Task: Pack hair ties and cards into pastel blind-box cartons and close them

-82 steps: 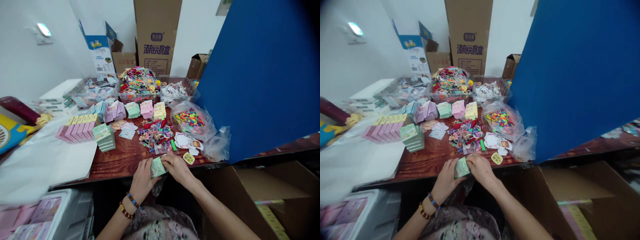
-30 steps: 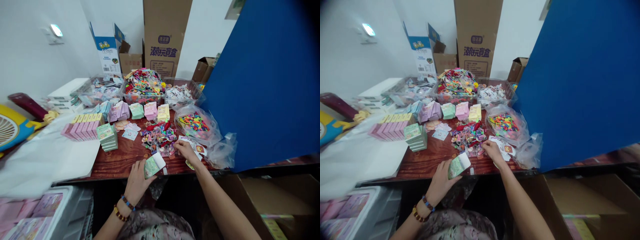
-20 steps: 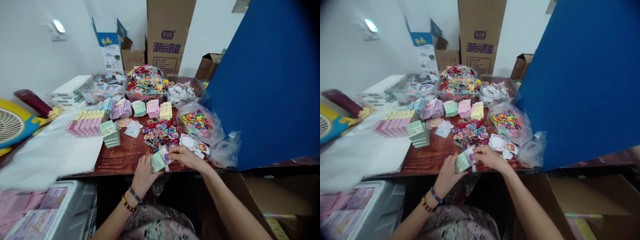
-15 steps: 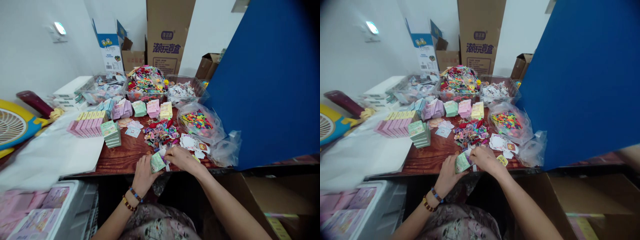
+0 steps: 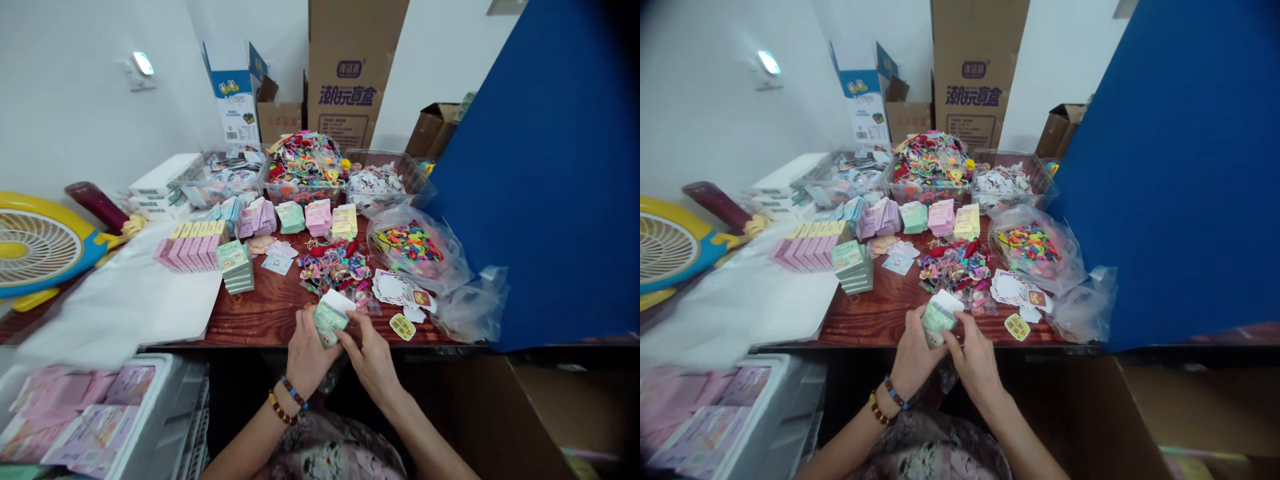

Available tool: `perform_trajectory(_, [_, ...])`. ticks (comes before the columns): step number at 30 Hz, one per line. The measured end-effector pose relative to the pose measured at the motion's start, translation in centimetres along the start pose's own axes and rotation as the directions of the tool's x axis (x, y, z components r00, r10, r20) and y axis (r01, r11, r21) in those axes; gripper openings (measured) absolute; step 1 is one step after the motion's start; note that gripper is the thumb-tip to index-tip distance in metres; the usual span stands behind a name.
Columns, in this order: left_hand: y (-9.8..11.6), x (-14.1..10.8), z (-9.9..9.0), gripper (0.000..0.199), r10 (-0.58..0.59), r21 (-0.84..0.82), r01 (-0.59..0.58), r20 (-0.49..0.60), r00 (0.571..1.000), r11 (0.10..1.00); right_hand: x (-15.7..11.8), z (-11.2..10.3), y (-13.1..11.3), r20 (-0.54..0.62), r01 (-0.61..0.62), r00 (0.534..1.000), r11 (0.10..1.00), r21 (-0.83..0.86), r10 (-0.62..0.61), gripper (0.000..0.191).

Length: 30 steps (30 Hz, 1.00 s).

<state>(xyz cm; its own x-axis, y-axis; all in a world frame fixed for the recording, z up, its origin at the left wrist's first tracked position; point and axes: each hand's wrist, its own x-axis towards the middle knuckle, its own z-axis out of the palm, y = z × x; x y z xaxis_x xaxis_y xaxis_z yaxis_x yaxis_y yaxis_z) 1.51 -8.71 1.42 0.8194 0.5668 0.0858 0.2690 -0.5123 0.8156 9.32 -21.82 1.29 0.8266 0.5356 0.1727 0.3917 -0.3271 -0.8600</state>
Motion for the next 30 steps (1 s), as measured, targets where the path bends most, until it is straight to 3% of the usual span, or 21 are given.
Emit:
perform_trajectory(2, [-0.1, -0.3, -0.2, 0.069, 0.053, -0.12, -0.047, 0.047, 0.997, 0.992, -0.3, 0.8, 0.3, -0.028, -0.046, 0.998, 0.994, 0.095, 0.048, 0.036])
perform_trajectory(5, [-0.5, -0.5, -1.3, 0.057, 0.133, -0.344, -0.081, 0.132, 0.982, 0.936, 0.1, 0.4, 0.4, 0.044, -0.08, 0.997, 0.967, 0.244, 0.071, 0.034])
perform_trajectory(11, [-0.6, 0.0, -3.5, 0.045, 0.114, -0.676, 0.155, 0.335, 0.935, 0.72, 1.0, -1.5, 0.1, 0.242, -0.149, 0.969, 0.912, 0.382, 0.057, 0.031])
perform_trajectory(15, [-0.4, -0.1, -3.9, 0.039, 0.096, -0.72, 0.236, 0.387, 0.917, 0.652, 1.4, -2.0, -0.4, 0.229, -0.063, 0.973, 0.927, 0.371, -0.025, 0.024])
perform_trajectory(19, [-0.6, -0.7, -4.2, 0.035, 0.095, -0.679, 0.214, 0.388, 0.917, 0.703, 1.5, -2.4, -1.0, 0.166, 0.095, 0.974, 0.946, 0.308, -0.152, 0.017])
perform_trajectory(25, [-1.4, -0.8, -4.0, 0.043, 0.147, -0.475, -0.003, 0.266, 0.953, 0.88, 0.6, -3.4, -0.6, 0.221, 0.05, 0.967, 0.944, 0.326, -0.128, 0.024])
perform_trajectory(28, [-2.1, -0.7, -3.4, 0.042, 0.145, -0.343, -0.059, 0.23, 0.962, 0.937, 3.2, -5.7, 1.0, 0.172, -0.006, 0.984, 0.96, 0.281, -0.044, 0.031])
perform_trajectory(30, [-2.5, -0.5, -2.8, 0.042, 0.134, -0.319, -0.058, 0.222, 0.966, 0.946, 6.9, -8.3, 2.7, 0.037, -0.038, 0.999, 0.996, 0.081, 0.035, 0.031])
